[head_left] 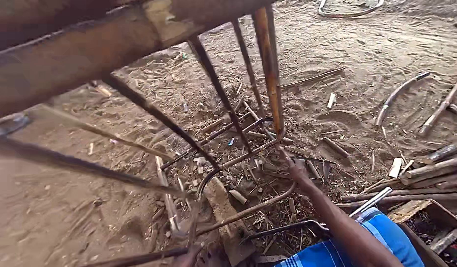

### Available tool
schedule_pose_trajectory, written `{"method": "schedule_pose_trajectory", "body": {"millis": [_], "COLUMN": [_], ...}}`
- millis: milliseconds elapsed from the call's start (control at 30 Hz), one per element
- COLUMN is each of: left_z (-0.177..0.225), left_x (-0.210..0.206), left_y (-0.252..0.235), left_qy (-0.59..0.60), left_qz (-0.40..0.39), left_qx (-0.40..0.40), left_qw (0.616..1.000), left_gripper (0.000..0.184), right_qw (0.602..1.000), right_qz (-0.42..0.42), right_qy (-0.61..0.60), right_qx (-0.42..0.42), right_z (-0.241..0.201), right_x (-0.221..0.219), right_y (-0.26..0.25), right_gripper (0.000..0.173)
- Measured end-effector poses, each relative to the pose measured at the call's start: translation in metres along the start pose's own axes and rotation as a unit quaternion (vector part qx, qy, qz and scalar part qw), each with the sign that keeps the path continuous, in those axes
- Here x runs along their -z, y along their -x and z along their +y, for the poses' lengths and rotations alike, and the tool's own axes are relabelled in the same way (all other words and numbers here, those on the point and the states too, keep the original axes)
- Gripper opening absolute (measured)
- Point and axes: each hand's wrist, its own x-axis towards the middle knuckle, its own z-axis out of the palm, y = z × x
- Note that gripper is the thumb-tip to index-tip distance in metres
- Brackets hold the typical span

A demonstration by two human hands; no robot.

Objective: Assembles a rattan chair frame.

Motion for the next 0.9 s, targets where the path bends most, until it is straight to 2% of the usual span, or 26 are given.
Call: {"method": "schedule_pose_trajectory", "body": {"millis": [67,167,267,333,400,467,533,600,667,733,800,900], "left_z": [-0.004,-0.014,-0.023,-0.021,-0.021,-0.020,-0.023,-0.026,-0.027,-0.024,-0.023,-0.028], "left_x": [-0.001,0.005,0.003,0.002,0.002,0.005,0.004,-0.003,-0.006,-0.003,0.001,0.003], "left_y": [-0.004,-0.007,-0.007,-0.005,-0.003,-0.004,-0.007,-0.011,-0.012,-0.012,-0.014,-0.018], "left_qy": [-0.005,0.036,0.036,-0.001,-0.024,-0.031,-0.035,-0.036,-0.027,-0.015,-0.005,0.009], "left_qz": [-0.004,0.010,0.035,0.031,0.032,0.031,0.026,0.020,0.019,0.014,0.009,0.002], "left_qx": [-0.014,-0.073,-0.091,-0.083,-0.088,-0.092,-0.100,-0.110,-0.112,-0.106,-0.107,-0.117], "left_qw": [1.000,0.997,0.995,0.996,0.995,0.995,0.994,0.993,0.993,0.994,0.994,0.993], "left_gripper": [0.063,0.054,0.055,0.060,0.059,0.059,0.060,0.059,0.057,0.057,0.058,0.056], "right_qw": [1.000,0.999,0.999,0.995,0.973,0.938,0.906,0.870,0.812,0.777,0.778,0.784], "right_qz": [0.002,-0.008,0.002,0.067,0.129,0.146,0.054,-0.121,-0.239,-0.252,-0.226,-0.228], "right_qy": [-0.004,-0.006,-0.017,0.057,0.161,0.232,0.269,0.301,0.344,0.380,0.398,0.408], "right_qx": [0.016,0.031,0.028,0.054,0.105,0.212,0.322,0.372,0.407,0.433,0.431,0.408], "right_z": [0.004,0.014,0.037,0.036,0.027,0.009,-0.008,-0.015,-0.006,0.011,0.018,0.015], "right_x": [-0.001,-0.007,-0.017,-0.019,-0.023,-0.035,-0.062,-0.100,-0.144,-0.175,-0.185,-0.185], "right_y": [0.002,0.007,-0.007,0.001,0.022,0.052,0.088,0.121,0.139,0.147,0.150,0.151], "right_gripper": [0.054,0.061,0.064,0.056,0.052,0.056,0.051,0.049,0.048,0.036,0.029,0.030]}}
